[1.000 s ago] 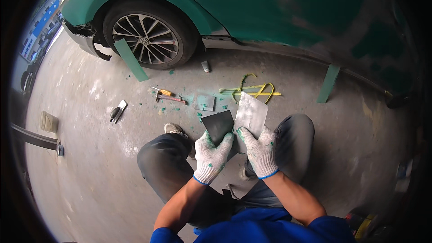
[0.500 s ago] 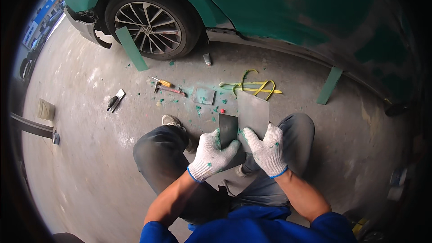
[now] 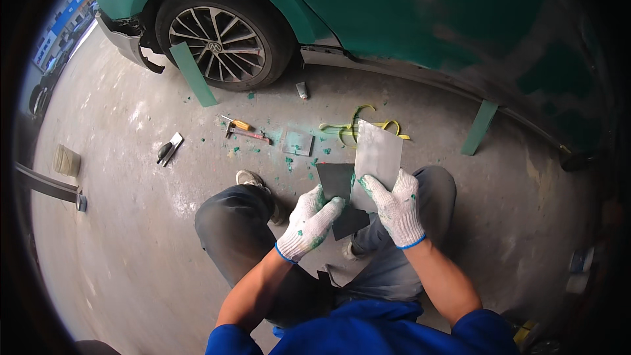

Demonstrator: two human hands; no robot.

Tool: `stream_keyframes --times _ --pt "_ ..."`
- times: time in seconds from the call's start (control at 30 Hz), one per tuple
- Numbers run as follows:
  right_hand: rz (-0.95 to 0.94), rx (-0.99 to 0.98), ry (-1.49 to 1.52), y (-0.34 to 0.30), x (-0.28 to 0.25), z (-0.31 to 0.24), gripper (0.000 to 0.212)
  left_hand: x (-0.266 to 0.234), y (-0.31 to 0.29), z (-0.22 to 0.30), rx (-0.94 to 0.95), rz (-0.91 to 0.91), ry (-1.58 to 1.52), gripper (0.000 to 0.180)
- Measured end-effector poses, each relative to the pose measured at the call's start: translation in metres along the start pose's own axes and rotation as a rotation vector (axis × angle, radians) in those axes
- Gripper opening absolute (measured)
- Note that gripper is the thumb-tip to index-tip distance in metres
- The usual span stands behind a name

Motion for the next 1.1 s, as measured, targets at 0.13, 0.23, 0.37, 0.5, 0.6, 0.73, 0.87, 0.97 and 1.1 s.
stream_keyframes --times 0.13,0.23,0.37,0.5,0.6,0.73,0.87,0.97,1.1 --pt "0.059 -0.003 0.100 -0.008 0.000 0.009 0.023 0.002 -0.002 0.016 0.199 0.182 -0.303 0.041" --pt "-0.003 0.028 0.086 -0.011 0.005 0.008 0.023 0.000 0.004 0.007 0.093 0.100 -0.330 0.046" --pt "0.111 0.039 0.219 -0.020 0.015 0.024 0.022 -0.001 0.000 0.002 -0.048 0.267 0.098 0.039" --pt "0.228 0.092 0.358 -0.030 0.028 0.034 0.022 0.008 -0.002 0.008 0.249 0.397 0.229 0.042" --pt "0.197 0.057 0.244 -0.026 0.028 0.027 0.024 0.006 -0.003 0.009 0.256 0.328 0.269 0.040" --pt "0.117 0.053 0.044 -0.025 0.025 0.013 0.025 0.003 -0.009 0.012 0.113 0.265 0.239 0.032" --pt "-0.016 0.126 -0.084 -0.026 0.025 0.006 0.025 0.002 -0.008 0.007 0.046 0.178 0.282 0.018" --pt "-0.080 0.041 -0.207 -0.026 0.025 0.003 0.021 0.001 -0.007 -0.003 -0.003 0.079 0.292 0.018" --pt "-0.171 -0.282 -0.397 -0.025 0.031 -0.005 0.020 0.009 -0.007 -0.007 -0.046 -0.143 0.074 0.017"
Point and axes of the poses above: each hand's wrist, its own y-axis towards the middle knuckle, its own x-axis out of the palm, z = x × y, the point moved 6 cm from there along y, towards the middle knuckle, and after that the axes turned 11 degrees about -z, right-handed, at the moved point
